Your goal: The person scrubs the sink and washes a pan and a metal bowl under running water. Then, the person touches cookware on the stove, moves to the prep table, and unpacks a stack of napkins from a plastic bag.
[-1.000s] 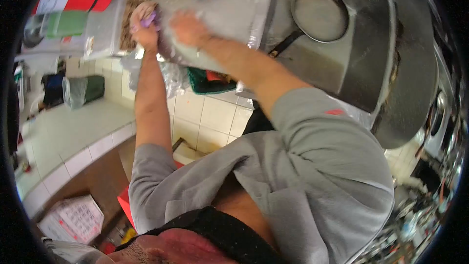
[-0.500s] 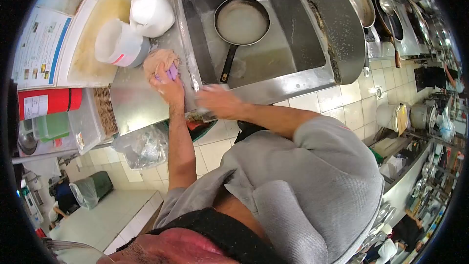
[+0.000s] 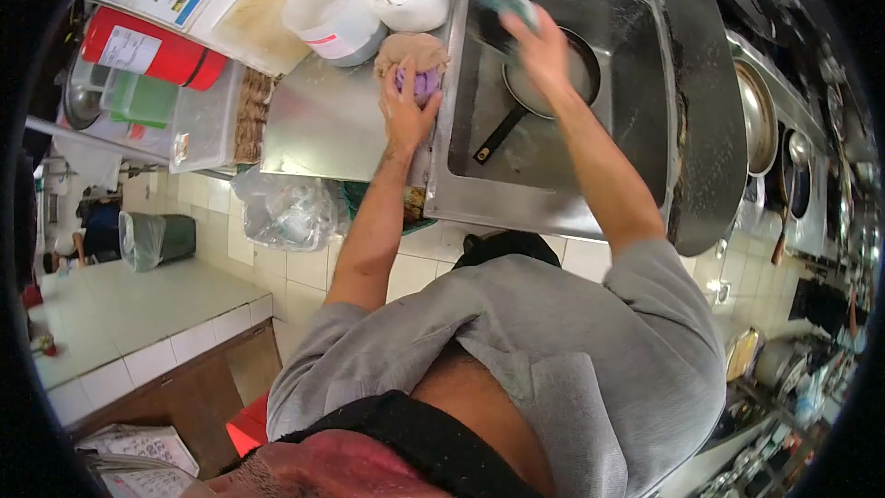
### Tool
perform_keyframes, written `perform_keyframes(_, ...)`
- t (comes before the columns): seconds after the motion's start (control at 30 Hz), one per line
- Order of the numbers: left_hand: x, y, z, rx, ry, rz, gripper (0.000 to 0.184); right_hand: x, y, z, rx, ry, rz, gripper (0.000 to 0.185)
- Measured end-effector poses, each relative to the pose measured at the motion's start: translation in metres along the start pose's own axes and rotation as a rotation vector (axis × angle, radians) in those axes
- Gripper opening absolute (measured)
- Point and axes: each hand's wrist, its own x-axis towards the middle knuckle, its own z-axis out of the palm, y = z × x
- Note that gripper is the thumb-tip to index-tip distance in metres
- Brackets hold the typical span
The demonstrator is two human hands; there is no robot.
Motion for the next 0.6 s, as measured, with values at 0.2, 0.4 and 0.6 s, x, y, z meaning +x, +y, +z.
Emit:
perform_keyframes(0.2, -0.035, 0.015, -0.007, 0.081, 0.001, 0.045, 0.072, 0.116, -0.017, 0.197, 0.250, -0.141, -0.343, 0.038)
perform_keyframes(0.4, -0.054, 0.024, -0.019, 0.185, -0.147, -0.034, 0.069, 0.184, 0.068, 0.112, -0.310, -0.100, -0.288, 0.027)
perform_keyframes(0.6, -0.043, 0.032, -0.011, 0.394, -0.244, -0.083, 0.062, 0.276, 0.153, -0.087, -1.108, 0.784, 0.138, 0.050)
